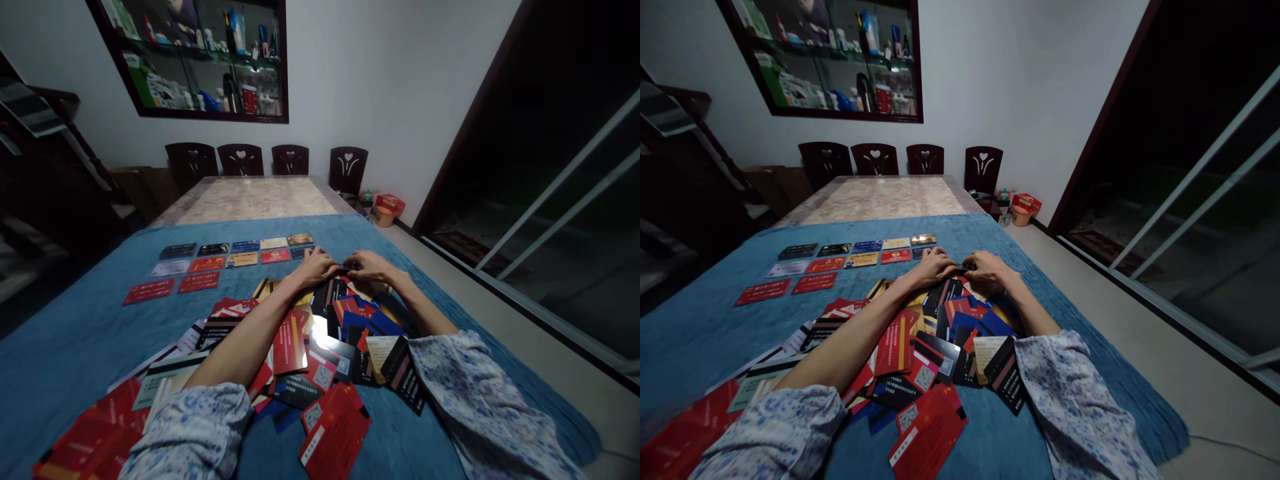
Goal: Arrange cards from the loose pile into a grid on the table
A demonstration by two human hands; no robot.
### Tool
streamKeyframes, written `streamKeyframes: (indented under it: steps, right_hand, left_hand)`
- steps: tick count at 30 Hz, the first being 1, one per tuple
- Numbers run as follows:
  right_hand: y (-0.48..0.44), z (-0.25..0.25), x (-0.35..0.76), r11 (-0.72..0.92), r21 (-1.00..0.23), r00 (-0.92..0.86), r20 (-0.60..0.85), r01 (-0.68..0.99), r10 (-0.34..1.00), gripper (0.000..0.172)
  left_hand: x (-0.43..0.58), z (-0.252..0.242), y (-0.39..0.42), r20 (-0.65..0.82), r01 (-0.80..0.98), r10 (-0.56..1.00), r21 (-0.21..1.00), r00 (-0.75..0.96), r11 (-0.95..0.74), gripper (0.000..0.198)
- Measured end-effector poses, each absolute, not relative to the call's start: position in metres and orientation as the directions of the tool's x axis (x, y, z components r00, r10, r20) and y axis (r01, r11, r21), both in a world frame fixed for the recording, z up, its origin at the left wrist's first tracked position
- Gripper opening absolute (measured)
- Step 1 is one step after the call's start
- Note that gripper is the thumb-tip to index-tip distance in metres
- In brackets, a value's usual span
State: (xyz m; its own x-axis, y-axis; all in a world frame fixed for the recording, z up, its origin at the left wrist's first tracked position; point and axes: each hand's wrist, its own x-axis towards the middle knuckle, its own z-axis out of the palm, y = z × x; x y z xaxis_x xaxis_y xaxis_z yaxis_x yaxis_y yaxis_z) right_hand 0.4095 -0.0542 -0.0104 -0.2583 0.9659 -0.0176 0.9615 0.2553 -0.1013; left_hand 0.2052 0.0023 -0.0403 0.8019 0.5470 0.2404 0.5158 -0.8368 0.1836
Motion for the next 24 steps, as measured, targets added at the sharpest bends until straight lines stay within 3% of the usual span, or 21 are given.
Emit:
streamKeyframes:
  steps: [5,11,16,24]
  right_hand:
    - [-0.053,-0.015,0.410,0.212,-0.188,-0.209,0.040,0.959,0.977,0.031]
    - [-0.053,-0.017,0.407,0.197,-0.164,-0.178,0.122,0.967,0.977,0.027]
    - [-0.053,-0.020,0.405,0.213,-0.207,-0.173,0.195,0.955,0.965,0.027]
    - [-0.049,-0.036,0.402,0.198,-0.251,-0.115,0.310,0.948,0.944,0.049]
  left_hand:
    - [0.206,-0.038,0.003,0.254,0.566,0.603,0.210,0.756,-0.797,0.034]
    - [0.206,-0.039,0.008,0.275,0.616,0.667,0.258,0.692,-0.745,0.028]
    - [0.206,-0.037,0.008,0.275,0.641,0.705,0.292,0.654,-0.710,0.035]
    - [0.205,-0.032,0.004,0.302,0.691,0.761,0.322,0.574,-0.648,0.043]
